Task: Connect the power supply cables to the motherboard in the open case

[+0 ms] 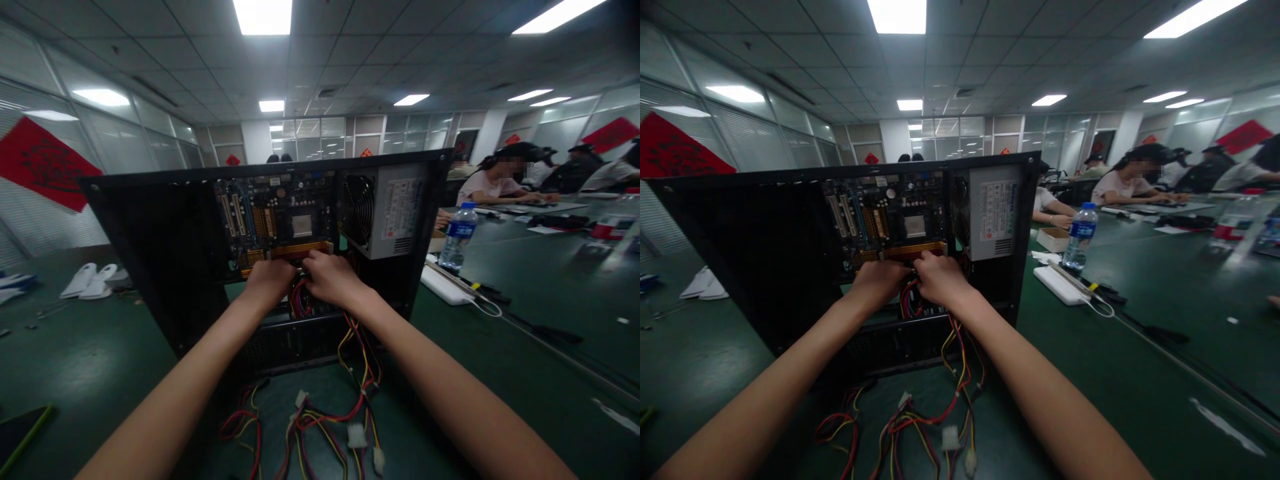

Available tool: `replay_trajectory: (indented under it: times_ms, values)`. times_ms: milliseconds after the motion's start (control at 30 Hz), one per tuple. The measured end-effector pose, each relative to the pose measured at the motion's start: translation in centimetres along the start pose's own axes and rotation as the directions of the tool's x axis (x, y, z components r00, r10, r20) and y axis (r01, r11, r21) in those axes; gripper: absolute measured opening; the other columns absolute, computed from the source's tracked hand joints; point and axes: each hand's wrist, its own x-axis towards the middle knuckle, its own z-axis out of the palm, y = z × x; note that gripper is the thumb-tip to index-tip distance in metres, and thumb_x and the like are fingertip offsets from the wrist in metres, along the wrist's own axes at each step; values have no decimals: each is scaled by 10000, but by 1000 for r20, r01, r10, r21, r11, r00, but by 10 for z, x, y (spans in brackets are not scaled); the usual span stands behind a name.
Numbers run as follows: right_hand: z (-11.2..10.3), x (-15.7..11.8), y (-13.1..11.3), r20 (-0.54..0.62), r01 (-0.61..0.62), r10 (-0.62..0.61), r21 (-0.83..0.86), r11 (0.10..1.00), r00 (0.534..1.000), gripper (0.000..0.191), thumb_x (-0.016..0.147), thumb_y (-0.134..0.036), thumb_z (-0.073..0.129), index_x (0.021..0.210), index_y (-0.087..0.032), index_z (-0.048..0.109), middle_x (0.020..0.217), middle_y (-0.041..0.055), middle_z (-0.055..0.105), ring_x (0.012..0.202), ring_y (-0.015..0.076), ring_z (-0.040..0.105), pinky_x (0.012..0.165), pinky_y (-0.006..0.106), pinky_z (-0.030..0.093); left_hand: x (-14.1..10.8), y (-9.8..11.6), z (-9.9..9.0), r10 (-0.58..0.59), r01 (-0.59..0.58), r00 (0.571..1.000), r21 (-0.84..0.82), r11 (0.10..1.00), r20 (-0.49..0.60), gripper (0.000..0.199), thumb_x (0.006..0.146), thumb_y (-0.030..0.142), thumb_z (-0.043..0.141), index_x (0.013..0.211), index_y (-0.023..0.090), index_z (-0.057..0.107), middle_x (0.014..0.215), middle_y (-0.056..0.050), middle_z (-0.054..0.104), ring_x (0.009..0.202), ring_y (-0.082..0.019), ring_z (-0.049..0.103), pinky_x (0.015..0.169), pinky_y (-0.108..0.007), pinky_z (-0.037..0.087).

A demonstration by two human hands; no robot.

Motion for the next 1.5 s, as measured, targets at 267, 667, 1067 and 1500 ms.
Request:
replay_trajectory:
  times_ms: [267,667,1067,1500]
  values:
    - [1,0,1,-15,7,-7,13,1000,1000,221,870,-203,566,1045,-178,700,1140,101,683,941,282,716,698,356,513,-2,4,3,-9,17,997,94,995,-82,336,939,83,454,1056,95,768,1038,-216,769,973,-389,753,808,-485,607]
    - [1,2,2,-9,17,-17,51,999,1000,228,883,-187,563,1060,-157,704,1151,120,679,983,284,704,744,356,520,5,5,5,-4,10,992,49,999,-126,360,949,128,440,1112,156,759,1104,-175,771,1007,-386,745,795,-490,603]
    - [5,2,3,12,27,-28,90,996,1000,232,926,-127,511,1059,-119,700,1162,145,649,997,278,695,786,349,520,9,-1,11,-65,65,990,-7,998,-126,315,955,282,509,1096,224,785,1065,-150,783,1027,-390,736,825,-473,584]
    - [7,5,6,25,23,-26,104,994,999,251,954,-76,478,1088,-112,687,1189,152,651,1064,258,685,875,312,510,0,0,5,-92,87,993,-59,994,-81,365,973,270,488,1211,263,765,1150,-153,770,1055,-381,734,867,-486,578]
